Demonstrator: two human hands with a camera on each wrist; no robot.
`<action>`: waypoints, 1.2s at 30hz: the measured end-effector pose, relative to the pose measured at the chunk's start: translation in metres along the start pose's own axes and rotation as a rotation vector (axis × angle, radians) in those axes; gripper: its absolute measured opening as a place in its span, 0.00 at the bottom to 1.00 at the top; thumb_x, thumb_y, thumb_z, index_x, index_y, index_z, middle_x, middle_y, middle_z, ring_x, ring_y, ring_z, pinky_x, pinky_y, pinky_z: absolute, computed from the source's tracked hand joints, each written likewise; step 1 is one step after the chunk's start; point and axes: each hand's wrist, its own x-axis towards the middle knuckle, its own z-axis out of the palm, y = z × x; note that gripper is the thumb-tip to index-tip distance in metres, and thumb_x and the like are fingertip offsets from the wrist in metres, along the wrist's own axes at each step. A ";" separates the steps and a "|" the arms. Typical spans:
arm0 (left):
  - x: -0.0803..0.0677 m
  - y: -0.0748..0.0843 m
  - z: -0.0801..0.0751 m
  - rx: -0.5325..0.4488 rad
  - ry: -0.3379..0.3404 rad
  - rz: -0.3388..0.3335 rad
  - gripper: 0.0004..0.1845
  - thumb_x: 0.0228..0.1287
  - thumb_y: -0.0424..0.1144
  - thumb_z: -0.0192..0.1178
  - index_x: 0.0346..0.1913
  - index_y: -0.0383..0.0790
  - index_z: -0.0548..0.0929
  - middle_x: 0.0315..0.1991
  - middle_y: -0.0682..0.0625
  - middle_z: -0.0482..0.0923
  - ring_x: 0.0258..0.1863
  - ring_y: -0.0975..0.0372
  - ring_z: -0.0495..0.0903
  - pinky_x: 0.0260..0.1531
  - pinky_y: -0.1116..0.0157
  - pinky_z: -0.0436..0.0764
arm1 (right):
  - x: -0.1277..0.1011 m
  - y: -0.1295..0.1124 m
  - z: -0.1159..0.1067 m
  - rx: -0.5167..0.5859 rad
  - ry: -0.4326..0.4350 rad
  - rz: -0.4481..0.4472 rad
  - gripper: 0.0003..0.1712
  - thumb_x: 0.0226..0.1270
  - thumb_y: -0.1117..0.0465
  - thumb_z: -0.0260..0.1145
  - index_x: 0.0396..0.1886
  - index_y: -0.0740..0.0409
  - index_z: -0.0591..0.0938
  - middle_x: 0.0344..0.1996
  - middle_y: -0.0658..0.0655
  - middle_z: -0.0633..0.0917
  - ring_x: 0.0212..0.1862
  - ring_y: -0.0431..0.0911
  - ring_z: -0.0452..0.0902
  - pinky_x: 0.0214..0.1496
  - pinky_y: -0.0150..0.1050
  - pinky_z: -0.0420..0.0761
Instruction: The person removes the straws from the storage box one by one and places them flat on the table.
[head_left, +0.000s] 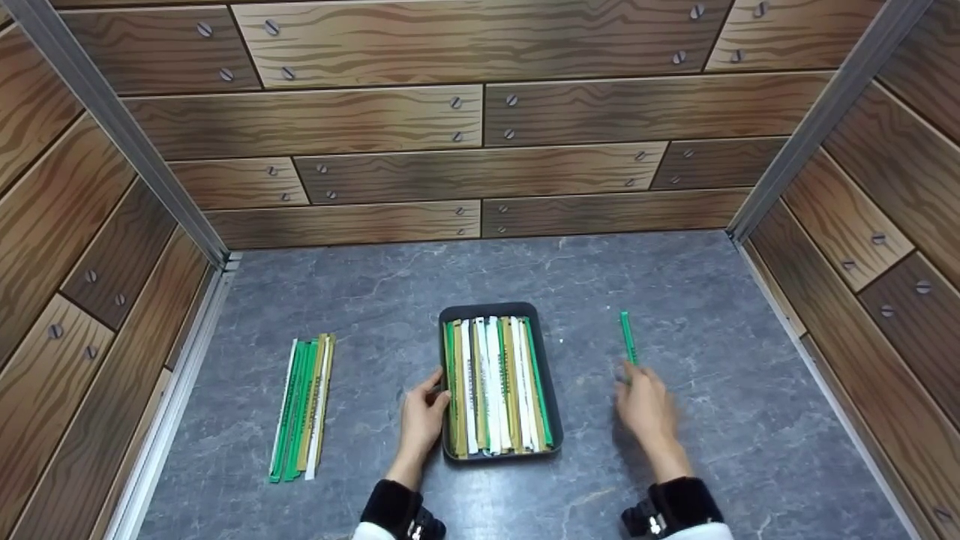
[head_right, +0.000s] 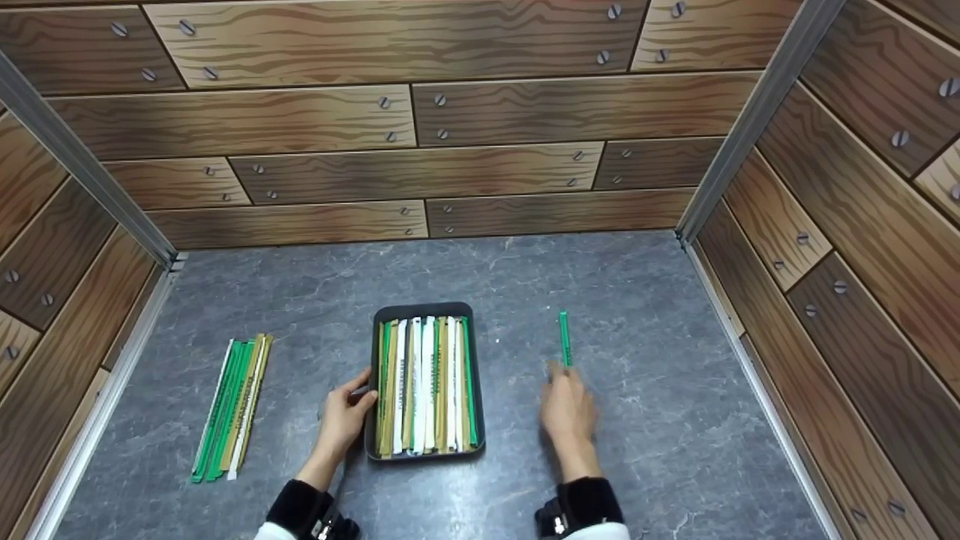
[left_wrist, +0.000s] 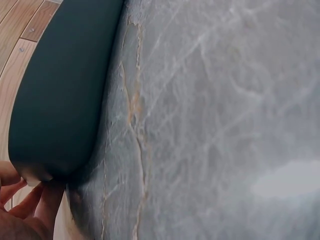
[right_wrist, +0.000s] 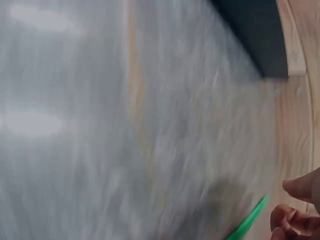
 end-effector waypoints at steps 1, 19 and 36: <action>0.000 0.001 0.000 -0.004 0.000 -0.003 0.23 0.67 0.27 0.58 0.65 0.30 0.73 0.55 0.33 0.78 0.44 0.51 0.83 0.42 0.58 0.83 | -0.002 -0.008 0.004 0.011 0.024 -0.043 0.24 0.64 0.68 0.65 0.61 0.63 0.78 0.45 0.67 0.81 0.38 0.60 0.81 0.32 0.54 0.81; 0.000 0.001 0.002 0.020 0.039 -0.010 0.24 0.65 0.27 0.60 0.65 0.34 0.75 0.56 0.34 0.78 0.48 0.50 0.82 0.48 0.55 0.81 | -0.042 -0.113 0.068 0.144 -0.274 -0.495 0.20 0.67 0.63 0.65 0.58 0.61 0.80 0.42 0.55 0.82 0.39 0.44 0.79 0.41 0.37 0.83; -0.005 0.003 0.006 0.098 0.057 0.021 0.22 0.72 0.30 0.53 0.67 0.36 0.73 0.63 0.37 0.73 0.62 0.46 0.72 0.60 0.49 0.72 | -0.038 -0.114 0.083 0.011 -0.292 -0.529 0.12 0.64 0.62 0.67 0.47 0.57 0.85 0.36 0.53 0.80 0.32 0.43 0.77 0.32 0.37 0.80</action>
